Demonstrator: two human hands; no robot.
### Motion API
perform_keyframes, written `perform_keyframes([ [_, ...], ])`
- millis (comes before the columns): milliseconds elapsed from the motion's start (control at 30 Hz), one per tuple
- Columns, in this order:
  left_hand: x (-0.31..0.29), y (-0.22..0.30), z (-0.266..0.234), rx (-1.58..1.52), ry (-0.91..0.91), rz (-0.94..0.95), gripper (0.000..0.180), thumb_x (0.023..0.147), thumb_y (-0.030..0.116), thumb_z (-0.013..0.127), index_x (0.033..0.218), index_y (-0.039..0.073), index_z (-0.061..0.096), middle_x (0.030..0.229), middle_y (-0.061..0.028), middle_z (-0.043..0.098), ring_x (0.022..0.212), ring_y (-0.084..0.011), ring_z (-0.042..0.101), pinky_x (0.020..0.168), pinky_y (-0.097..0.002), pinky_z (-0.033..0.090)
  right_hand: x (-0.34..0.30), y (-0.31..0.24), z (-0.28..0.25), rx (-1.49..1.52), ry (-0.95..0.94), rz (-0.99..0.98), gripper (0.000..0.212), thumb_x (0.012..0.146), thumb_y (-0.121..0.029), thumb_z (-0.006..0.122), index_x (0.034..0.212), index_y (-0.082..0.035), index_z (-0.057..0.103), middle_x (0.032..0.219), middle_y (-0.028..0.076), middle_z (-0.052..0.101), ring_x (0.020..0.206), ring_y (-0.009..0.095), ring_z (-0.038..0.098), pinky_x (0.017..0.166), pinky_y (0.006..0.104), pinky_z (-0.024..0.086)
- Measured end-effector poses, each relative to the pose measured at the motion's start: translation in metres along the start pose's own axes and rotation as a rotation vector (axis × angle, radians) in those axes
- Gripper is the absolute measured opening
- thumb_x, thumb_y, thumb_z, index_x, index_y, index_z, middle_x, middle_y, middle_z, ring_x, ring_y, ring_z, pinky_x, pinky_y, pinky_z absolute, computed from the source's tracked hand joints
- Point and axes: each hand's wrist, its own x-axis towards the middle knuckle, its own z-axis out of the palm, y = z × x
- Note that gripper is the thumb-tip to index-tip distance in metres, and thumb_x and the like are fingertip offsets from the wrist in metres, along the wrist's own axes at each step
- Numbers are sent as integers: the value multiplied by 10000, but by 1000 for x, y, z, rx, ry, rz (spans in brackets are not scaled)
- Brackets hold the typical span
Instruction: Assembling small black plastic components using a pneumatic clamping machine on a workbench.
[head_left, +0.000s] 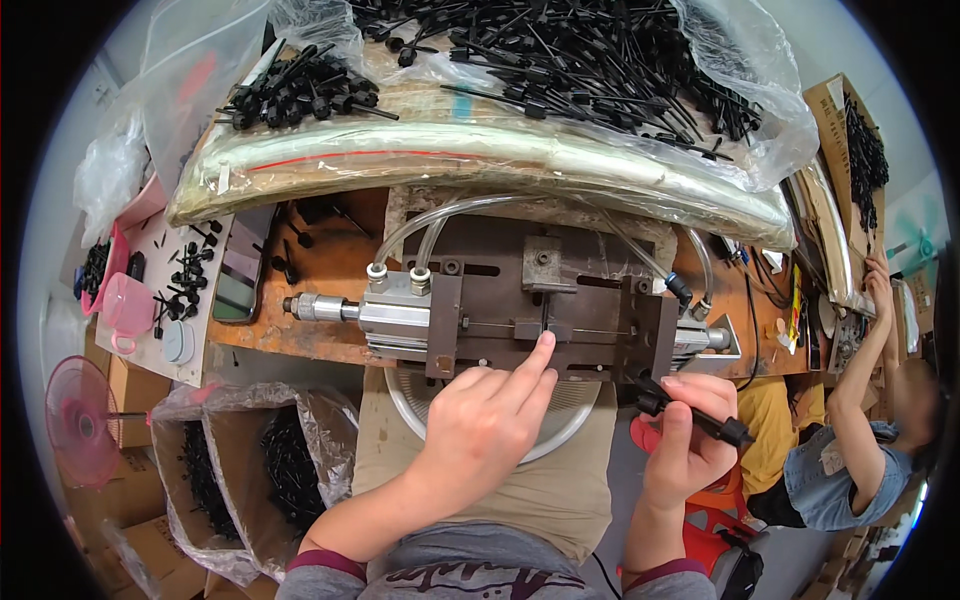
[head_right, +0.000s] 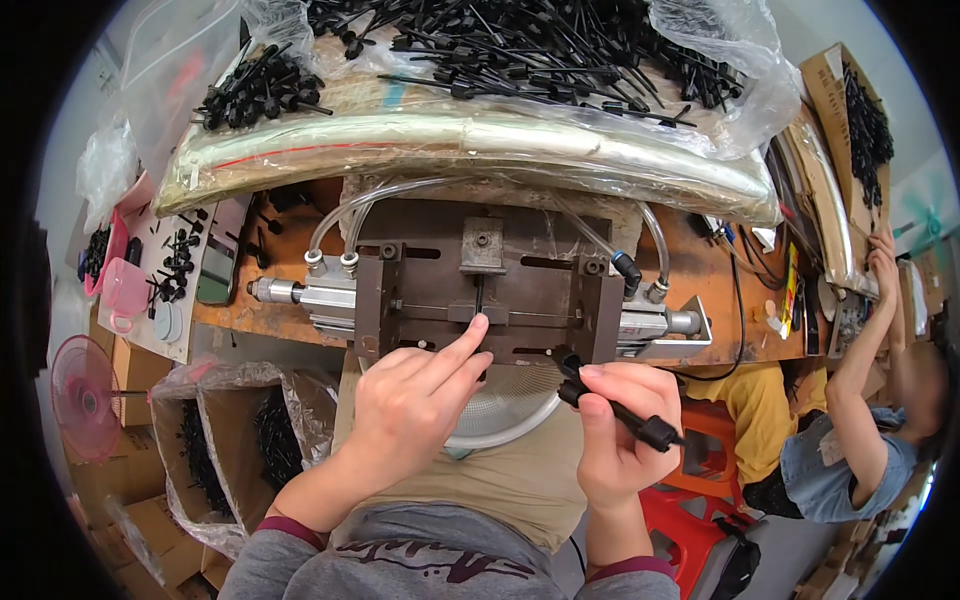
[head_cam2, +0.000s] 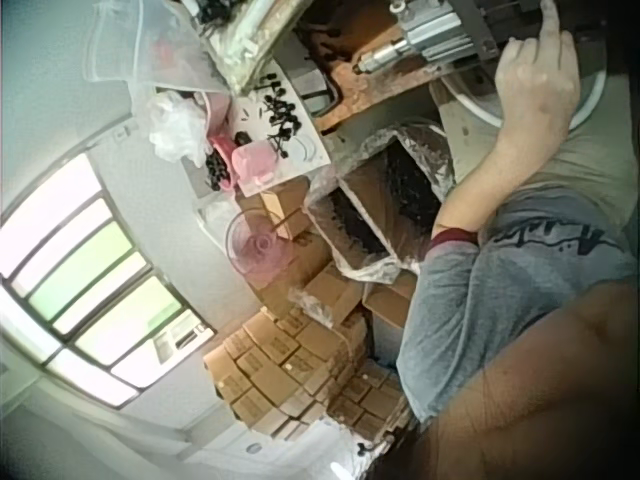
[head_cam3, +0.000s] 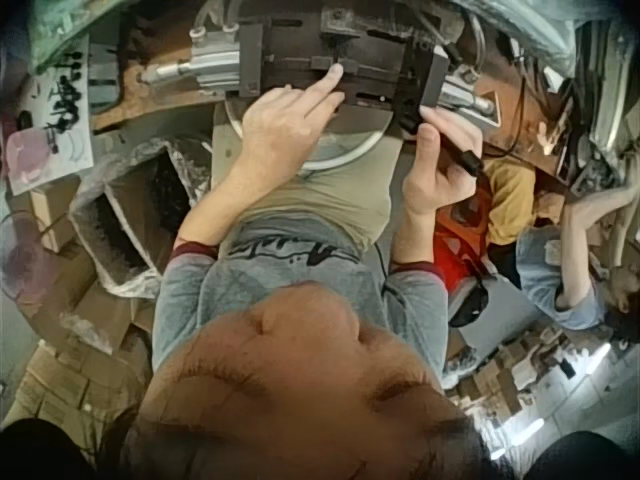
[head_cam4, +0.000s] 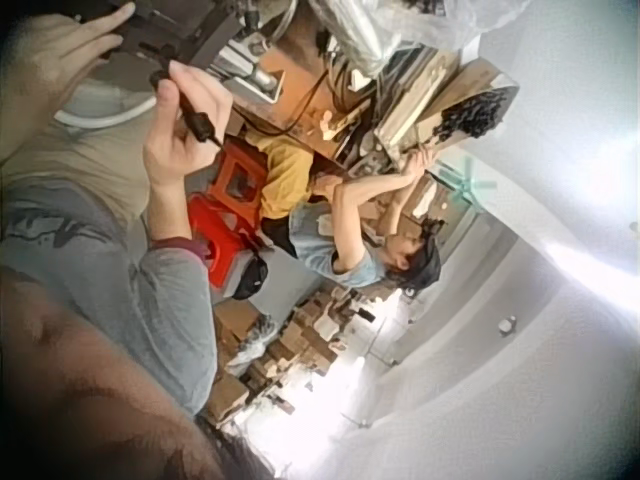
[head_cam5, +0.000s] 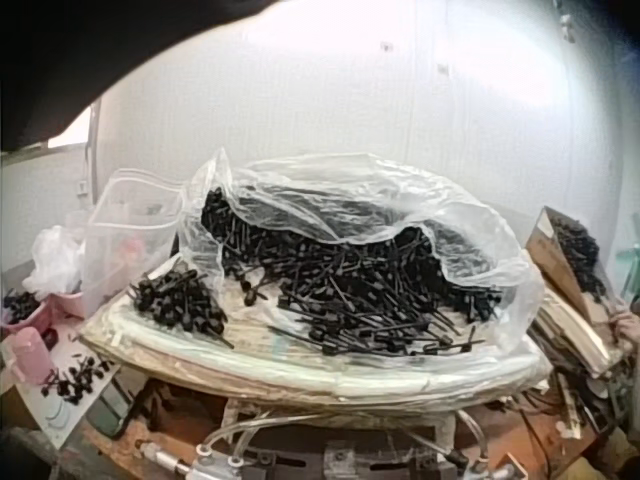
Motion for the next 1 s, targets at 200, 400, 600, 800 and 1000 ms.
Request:
perform_keyframes([
  [200, -1, -1, 0, -32, -30, -34, 213, 710, 57, 725, 919, 28, 698, 1230, -109, 652, 618, -176, 619, 599, -282, 487, 2, -3, 5, 292, -35, 235, 146, 939, -77, 588, 956, 62, 629, 934, 141, 594, 646, 128, 580, 528, 222, 496],
  [400, -1, 0, -2, -43, -39, -49, 201, 717, 51, 719, 916, 30, 697, 1233, -109, 651, 623, -179, 627, 588, -285, 487, 4, -4, 6, 515, -58, 519, 161, 957, -98, 567, 946, 55, 615, 859, 135, 633, 613, 123, 593, 482, 224, 488],
  [600, 1, 1, -4, -350, 19, -154, 245, 698, -12, 754, 934, -9, 688, 1254, -143, 622, 783, -191, 693, 687, -279, 559, 4, -3, 5, 585, -80, 571, 164, 963, -103, 563, 958, 54, 611, 836, 136, 647, 596, 122, 606, 465, 225, 481],
  [800, -21, 2, -24, -1391, -41, -573, 196, 759, -63, 755, 933, -36, 668, 1183, -178, 616, 948, -229, 687, 767, -313, 600, 0, -2, 7, 737, -148, 680, 166, 970, -102, 555, 970, 55, 607, 845, 136, 654, 591, 126, 607, 478, 226, 483],
  [1000, -31, -2, -24, -1515, 35, -555, 419, 827, -105, 657, 1208, -31, 499, 1090, -164, 635, 888, -179, 619, 706, -284, 545, -1, -3, 13, 862, -256, 742, 159, 966, -112, 568, 974, 41, 612, 851, 127, 657, 634, 116, 625, 475, 220, 496],
])
